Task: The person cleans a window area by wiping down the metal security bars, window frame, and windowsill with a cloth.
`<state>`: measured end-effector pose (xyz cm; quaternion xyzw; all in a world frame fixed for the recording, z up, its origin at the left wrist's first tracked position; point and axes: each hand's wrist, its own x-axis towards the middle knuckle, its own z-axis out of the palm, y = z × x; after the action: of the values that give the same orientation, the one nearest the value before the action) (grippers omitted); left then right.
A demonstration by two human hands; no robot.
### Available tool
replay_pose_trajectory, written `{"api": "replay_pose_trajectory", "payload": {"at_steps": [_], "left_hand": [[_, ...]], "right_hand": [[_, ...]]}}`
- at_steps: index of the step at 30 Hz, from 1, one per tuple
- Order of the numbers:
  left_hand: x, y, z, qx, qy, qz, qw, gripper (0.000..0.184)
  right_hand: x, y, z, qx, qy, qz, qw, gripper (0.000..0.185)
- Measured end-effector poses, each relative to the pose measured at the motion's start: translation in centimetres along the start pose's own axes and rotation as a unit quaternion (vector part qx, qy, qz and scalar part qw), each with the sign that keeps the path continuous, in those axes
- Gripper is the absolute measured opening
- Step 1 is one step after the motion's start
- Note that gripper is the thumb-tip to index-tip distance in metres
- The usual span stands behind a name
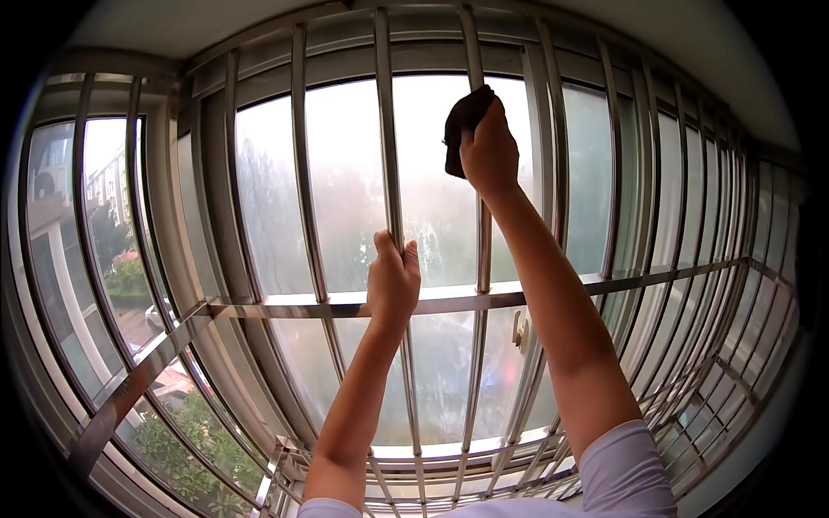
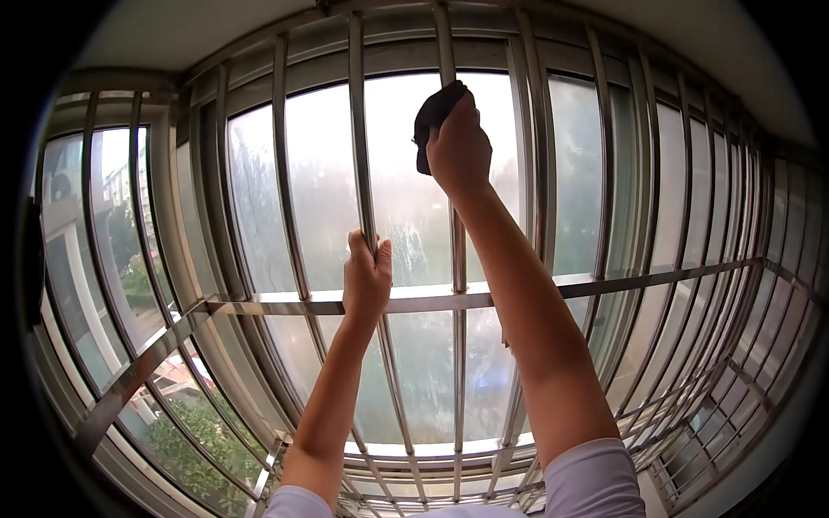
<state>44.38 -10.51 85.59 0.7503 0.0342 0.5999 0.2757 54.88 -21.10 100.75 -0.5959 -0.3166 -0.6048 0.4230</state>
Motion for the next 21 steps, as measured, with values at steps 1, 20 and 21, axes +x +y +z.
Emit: {"api": "replay_pose_trajectory", "payload": {"at_steps": [1, 20, 21], "left_hand": [[-0.1, 0.1, -0.2, 0.007, -0.003, 0.008, 1.000, 0.024], [0.1, 0.7, -0.7, 0.041, -0.048, -0.042, 0.997, 0.025], [0.0, 0.7, -0.6, 0.044, -0.039, -0.036, 0.998, 0.024]], "right_hand": [[2.1, -0.5, -0.1, -0.016, -0.008, 0.024, 1.000, 0.047], [14.6, 0.7, 2.5, -0.034, 0.055, -0.073, 0.995, 0.047], [13.5, 0.5, 2.5, 0.016, 0.089, 0.026, 0.996, 0.048]]}}
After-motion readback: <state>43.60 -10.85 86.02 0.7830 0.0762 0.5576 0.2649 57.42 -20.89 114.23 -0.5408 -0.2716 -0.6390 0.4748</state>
